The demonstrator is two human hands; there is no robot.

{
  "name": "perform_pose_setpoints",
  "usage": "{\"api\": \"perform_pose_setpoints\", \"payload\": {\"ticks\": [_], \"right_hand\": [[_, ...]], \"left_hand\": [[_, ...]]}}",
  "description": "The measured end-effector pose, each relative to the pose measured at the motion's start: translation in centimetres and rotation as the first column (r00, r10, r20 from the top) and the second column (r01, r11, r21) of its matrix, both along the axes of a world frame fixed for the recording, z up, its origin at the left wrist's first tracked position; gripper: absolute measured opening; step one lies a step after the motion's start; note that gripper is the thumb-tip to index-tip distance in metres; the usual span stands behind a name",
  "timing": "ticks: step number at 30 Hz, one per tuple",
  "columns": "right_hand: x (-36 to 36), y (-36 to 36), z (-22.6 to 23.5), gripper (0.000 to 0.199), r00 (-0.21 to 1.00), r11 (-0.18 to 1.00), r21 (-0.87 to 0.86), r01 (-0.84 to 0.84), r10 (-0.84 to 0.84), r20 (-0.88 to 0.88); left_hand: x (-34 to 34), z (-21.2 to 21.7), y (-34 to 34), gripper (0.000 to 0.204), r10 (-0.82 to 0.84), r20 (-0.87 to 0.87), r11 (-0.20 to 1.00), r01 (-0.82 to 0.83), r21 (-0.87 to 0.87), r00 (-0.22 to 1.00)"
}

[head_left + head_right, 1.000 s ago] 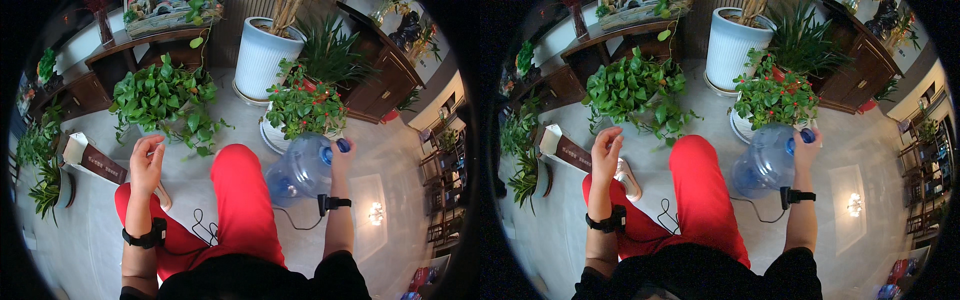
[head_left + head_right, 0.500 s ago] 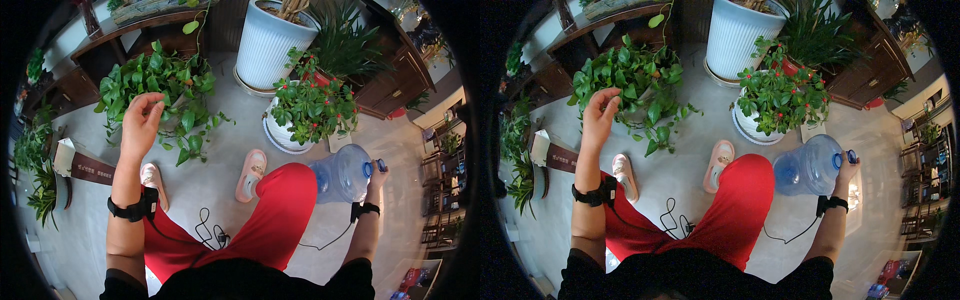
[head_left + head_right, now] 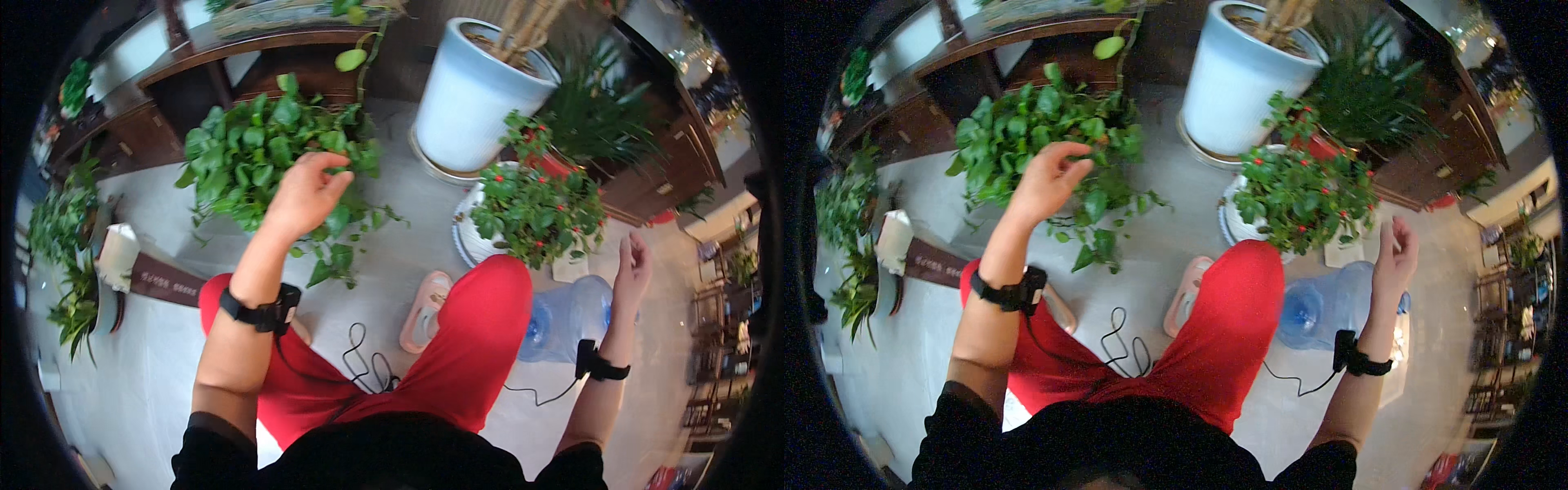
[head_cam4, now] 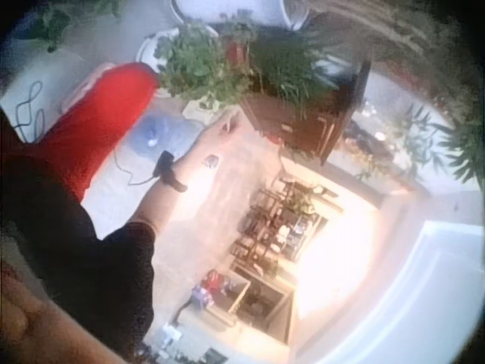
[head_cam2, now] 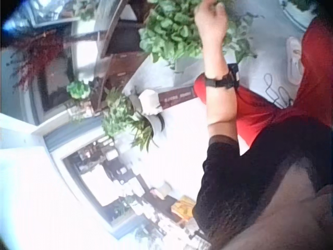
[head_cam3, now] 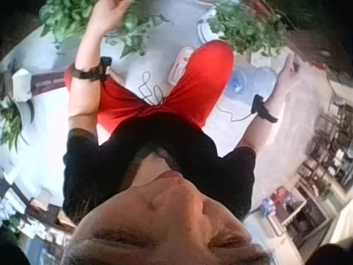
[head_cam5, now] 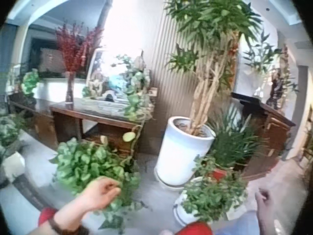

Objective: The person sits on the floor and removes dead leaves and stems from several potted plants by hand. They place the removed plant material into a paper bag and continue moving between different pots to clear away dead foliage.

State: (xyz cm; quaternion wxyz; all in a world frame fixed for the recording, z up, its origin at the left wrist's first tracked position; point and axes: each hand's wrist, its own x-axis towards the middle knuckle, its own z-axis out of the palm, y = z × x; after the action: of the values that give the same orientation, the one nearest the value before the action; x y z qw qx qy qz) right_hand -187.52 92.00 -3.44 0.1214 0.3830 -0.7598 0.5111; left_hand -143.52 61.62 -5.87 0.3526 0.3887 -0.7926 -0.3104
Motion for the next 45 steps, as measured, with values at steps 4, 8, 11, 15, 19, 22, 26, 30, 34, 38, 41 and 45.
{"api": "perform_pose_setpoints", "payload": {"ticks": [4, 8, 11, 15, 19, 22, 26, 30, 34, 38, 41, 45], "right_hand": [[8.7, -13.2, 4.4, 0.028, 0.912, 0.910, 0.074, -0.407, 0.401, 0.091], [16.0, -25.9, 2.3, 0.026, 0.671, 0.616, 0.283, -0.735, 0.723, 0.165], [18.7, -33.4, -2.7, 0.026, 0.600, 0.445, 0.419, -0.791, 0.696, 0.395], [21.3, -40.9, -12.2, 0.032, 0.673, 0.374, 0.591, -0.714, 0.600, 0.432], [22.3, -46.0, -19.4, 0.055, 0.732, 0.358, 0.651, -0.669, 0.468, 0.495], [25.0, -48.2, -21.2, 0.059, 0.731, 0.437, 0.589, -0.679, 0.474, 0.491], [26.4, -49.9, -21.4, 0.038, 0.748, 0.491, 0.564, -0.663, 0.412, 0.520], [25.0, -50.1, -22.7, 0.023, 0.751, 0.626, 0.418, -0.658, 0.503, 0.429], [25.1, -49.2, -22.1, 0.021, 0.760, 0.646, 0.401, -0.649, 0.543, 0.357], [25.9, -48.3, -21.6, 0.020, 0.762, 0.646, 0.422, -0.636, 0.612, 0.210], [26.1, -47.8, -22.3, 0.019, 0.756, 0.665, 0.365, -0.651, 0.609, 0.238], [26.0, -47.6, -22.0, 0.017, 0.716, 0.711, 0.214, -0.669, 0.541, 0.440]], "left_hand": [[2.7, -2.7, -2.2, 0.031, -0.046, 0.148, 0.995, 0.032, 0.097, 0.988], [6.1, -6.2, -3.3, 0.042, -0.169, 0.668, 0.984, 0.085, 0.157, 0.725], [4.9, -5.5, -2.5, 0.047, -0.282, 0.618, 0.955, 0.156, 0.250, 0.734], [4.7, -5.2, -2.7, 0.049, -0.269, 0.534, 0.955, 0.153, 0.252, 0.802], [4.7, -5.0, -2.5, 0.045, -0.179, 0.591, 0.972, 0.050, 0.229, 0.787], [5.1, -5.8, -3.1, 0.043, -0.160, 0.528, 0.972, 0.040, 0.230, 0.834], [5.7, -5.7, -4.6, 0.047, -0.131, 0.540, 0.967, -0.013, 0.254, 0.832], [6.2, -5.3, -6.5, 0.049, -0.081, 0.524, 0.966, -0.063, 0.251, 0.848], [7.2, -6.1, -8.2, 0.049, -0.058, 0.498, 0.966, -0.077, 0.248, 0.865], [7.3, -6.1, -9.7, 0.047, -0.027, 0.498, 0.974, -0.088, 0.207, 0.867], [6.6, -6.0, -10.6, 0.047, -0.036, 0.494, 0.970, -0.088, 0.225, 0.869], [5.8, -6.4, -11.4, 0.050, -0.058, 0.500, 0.965, -0.080, 0.250, 0.864]]}}
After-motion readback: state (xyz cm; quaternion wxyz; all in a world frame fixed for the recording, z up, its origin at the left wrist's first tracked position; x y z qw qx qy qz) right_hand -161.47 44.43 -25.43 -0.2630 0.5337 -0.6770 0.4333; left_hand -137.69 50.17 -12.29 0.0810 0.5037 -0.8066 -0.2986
